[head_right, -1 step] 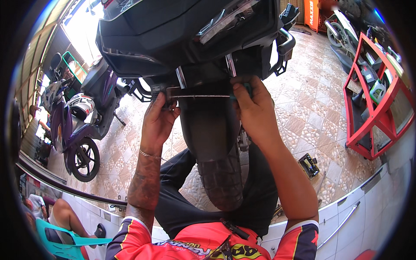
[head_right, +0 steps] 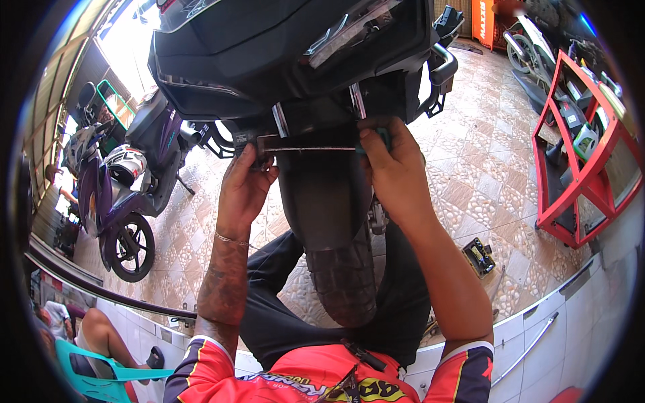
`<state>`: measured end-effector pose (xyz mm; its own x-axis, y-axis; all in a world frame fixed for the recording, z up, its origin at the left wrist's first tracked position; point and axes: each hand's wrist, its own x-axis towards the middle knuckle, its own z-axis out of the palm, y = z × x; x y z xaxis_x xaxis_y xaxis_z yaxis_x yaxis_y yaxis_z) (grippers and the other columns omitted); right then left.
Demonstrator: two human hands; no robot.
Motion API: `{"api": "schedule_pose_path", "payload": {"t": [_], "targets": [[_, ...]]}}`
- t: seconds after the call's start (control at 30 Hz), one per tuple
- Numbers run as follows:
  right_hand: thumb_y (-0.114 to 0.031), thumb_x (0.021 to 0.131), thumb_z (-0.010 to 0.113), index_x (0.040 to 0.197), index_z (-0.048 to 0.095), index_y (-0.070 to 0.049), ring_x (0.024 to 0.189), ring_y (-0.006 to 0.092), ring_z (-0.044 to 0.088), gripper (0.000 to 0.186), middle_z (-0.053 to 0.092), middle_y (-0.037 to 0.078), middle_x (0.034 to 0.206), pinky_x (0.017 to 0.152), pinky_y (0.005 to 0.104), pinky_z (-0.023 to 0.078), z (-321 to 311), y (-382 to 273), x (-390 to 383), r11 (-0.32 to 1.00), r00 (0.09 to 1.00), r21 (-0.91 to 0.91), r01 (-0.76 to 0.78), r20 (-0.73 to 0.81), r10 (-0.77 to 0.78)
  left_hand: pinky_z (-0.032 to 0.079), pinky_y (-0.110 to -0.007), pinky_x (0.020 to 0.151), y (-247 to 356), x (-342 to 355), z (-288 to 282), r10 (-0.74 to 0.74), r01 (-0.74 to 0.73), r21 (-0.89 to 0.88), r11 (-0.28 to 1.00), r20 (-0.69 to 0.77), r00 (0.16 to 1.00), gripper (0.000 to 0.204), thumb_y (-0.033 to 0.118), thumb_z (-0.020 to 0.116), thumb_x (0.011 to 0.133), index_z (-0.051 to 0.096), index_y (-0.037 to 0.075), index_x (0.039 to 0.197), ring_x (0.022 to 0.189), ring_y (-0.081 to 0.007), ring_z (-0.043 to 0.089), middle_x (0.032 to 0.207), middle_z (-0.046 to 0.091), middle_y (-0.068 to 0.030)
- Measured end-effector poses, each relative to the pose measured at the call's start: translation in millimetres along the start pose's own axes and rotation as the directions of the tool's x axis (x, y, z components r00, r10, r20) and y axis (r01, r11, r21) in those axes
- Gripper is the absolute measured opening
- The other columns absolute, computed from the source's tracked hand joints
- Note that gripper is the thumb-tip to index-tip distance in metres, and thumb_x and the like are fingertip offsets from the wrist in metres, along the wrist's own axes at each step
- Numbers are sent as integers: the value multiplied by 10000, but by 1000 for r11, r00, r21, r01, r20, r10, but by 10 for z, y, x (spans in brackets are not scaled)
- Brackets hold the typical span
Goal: The person sits on the floor and uses a wrench and screwdriver to adjust and tighten components near the rear wheel and brake assembly of a motorcycle. The person repeatedly repositions tools and hands to reach fasteners under the rear fender.
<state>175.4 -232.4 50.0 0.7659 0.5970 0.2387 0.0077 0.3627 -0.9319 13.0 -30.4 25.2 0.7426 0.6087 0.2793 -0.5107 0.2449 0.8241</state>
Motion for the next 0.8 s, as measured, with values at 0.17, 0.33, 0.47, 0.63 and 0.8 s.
{"api": "schedule_pose_path", "payload": {"t": [0.17,0.33,0.47,0.63,0.8], "targets": [[-331,956,655,990,648,-58,543,70,518,276,582,-5,682,480,228,388,10,-73,123,952,953,48,-302,45,300,537,-301,763,84,130,-1,-28,32,112,993,-37,999,313,337,598,1000,648,52,1119,888,-133,626,1030,689,-45],[-400,944,672,955,635,-57,514,66,503,345,564,-11,646,463,224,376,111,-40,83,954,954,-11,-299,-2,299,513,-276,699,19,178,69,25,30,255,966,-208,978,416,479,574,994,635,70,1044,789,-122,616,938,679,-45],[-389,937,687,914,625,-45,514,79,481,350,542,-9,626,470,244,367,128,-1,56,960,963,76,-269,9,269,440,-239,608,-89,196,130,127,-68,265,962,-213,969,496,535,558,985,623,44,1003,674,-96,548,811,621,-35],[-324,900,734,768,579,-1,513,136,437,382,513,35,589,515,318,371,173,127,45,958,986,-281,49,-141,-92,428,-223,596,-39,179,151,153,-111,253,961,-153,976,473,535,545,992,626,70,1037,676,-81,549,848,655,-19],[-235,860,751,713,534,3,518,155,440,355,519,62,569,536,336,383,110,329,111,923,941,-328,200,-199,-275,410,-209,583,-32,158,178,181,-142,318,937,-98,979,494,550,551,983,626,65,1039,669,-61,529,843,652,-11]]}}
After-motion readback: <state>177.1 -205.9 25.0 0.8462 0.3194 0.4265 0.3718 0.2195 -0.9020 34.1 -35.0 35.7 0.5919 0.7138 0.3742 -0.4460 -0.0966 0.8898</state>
